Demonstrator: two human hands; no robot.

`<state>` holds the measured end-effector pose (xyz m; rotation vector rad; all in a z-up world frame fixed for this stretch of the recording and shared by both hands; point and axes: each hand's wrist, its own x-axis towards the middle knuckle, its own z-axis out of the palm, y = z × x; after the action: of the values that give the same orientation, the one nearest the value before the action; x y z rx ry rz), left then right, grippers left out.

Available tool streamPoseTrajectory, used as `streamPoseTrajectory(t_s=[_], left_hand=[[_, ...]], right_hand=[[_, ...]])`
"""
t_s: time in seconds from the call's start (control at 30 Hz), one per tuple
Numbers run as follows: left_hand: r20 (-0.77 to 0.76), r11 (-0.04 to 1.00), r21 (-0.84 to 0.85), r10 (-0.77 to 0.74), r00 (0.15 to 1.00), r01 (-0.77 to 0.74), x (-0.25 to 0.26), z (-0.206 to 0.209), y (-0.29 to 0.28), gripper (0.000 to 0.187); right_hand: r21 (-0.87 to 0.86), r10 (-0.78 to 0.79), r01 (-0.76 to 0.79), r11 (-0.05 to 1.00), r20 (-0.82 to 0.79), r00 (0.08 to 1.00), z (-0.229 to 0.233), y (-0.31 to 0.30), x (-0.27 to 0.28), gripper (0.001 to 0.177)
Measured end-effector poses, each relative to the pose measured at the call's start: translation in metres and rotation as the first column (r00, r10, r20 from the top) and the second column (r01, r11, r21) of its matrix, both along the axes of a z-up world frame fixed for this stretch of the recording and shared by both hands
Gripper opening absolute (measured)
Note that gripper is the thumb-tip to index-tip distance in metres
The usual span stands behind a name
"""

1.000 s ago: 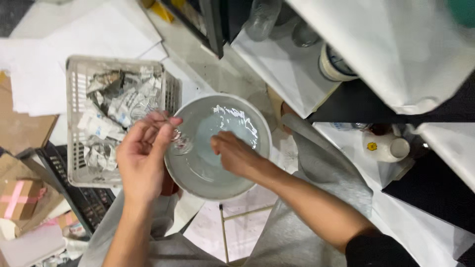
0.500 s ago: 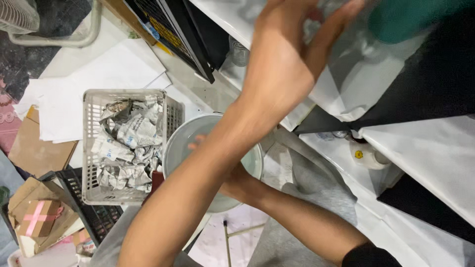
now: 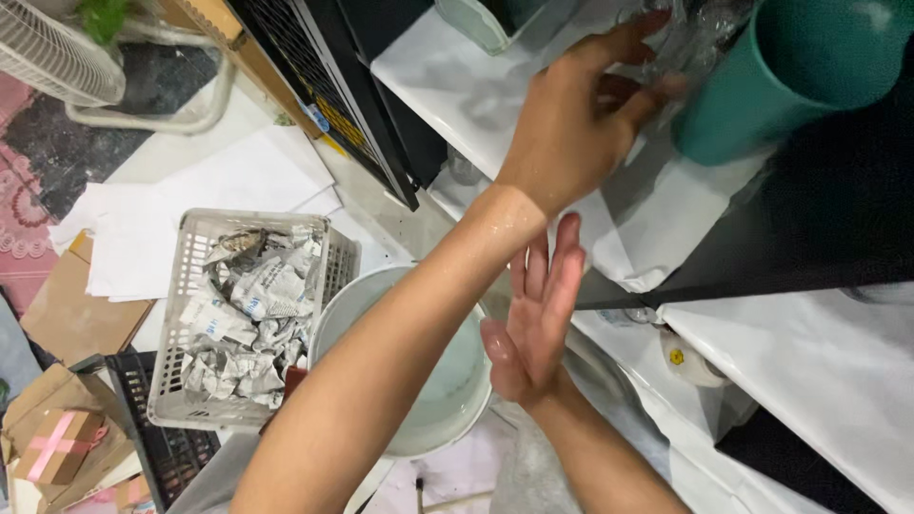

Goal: The person sits cross-legged and washes various glassware and a small tray in a bucket of water. They scrub the items by hand, rinse them, and place them on a nearby shelf.

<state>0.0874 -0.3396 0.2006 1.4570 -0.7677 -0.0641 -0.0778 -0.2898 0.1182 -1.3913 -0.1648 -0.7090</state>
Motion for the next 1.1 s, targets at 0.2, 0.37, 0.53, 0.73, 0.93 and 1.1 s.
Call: streamPoseTrajectory(t_s=[0.2,0.37,0.53,0.73,0.93,1.1], left_hand=[[-0.111,0.971,-0.204,-0.148,0.983,0.123,0.013,-0.009,-0.001,0.040],[-0.313,0.969,-0.199,-0.204,0.928,0.147,0.008,0.002,0.012,0.039],[-0.070,0.977,-0.150,-0.162,0.984,0.150,0.010,0.003,0.081,0.019],[-0.194,0.998,-0.020,-0.068,0.979,0.065,-0.021,-0.048,0.211,0.018],[-0.340,0.906,0.423,0.170,0.925,-0.011,-0.055,-0.215,0.292,0.021],[-0.372,0.605,0.789,0.333,0.866,0.106,-0.086,-0.377,0.316,0.031]], right_hand=[[0.115,0.049,-0.047,0.992,-0.012,0.999,0.016,0.000,0.003,0.112],[0.051,0.078,-0.077,0.996,-0.014,0.997,0.017,0.003,0.008,0.117],[0.001,0.165,-0.165,0.986,-0.015,0.986,0.006,0.006,0.014,0.097],[-0.212,0.152,-0.316,0.925,-0.556,0.817,-0.005,0.012,0.015,0.039],[-0.551,0.082,-0.739,0.389,-0.778,0.623,-0.029,0.039,0.029,0.044],[-0.561,-0.020,-0.765,0.316,-0.810,0.586,-0.054,0.055,0.047,0.045]])
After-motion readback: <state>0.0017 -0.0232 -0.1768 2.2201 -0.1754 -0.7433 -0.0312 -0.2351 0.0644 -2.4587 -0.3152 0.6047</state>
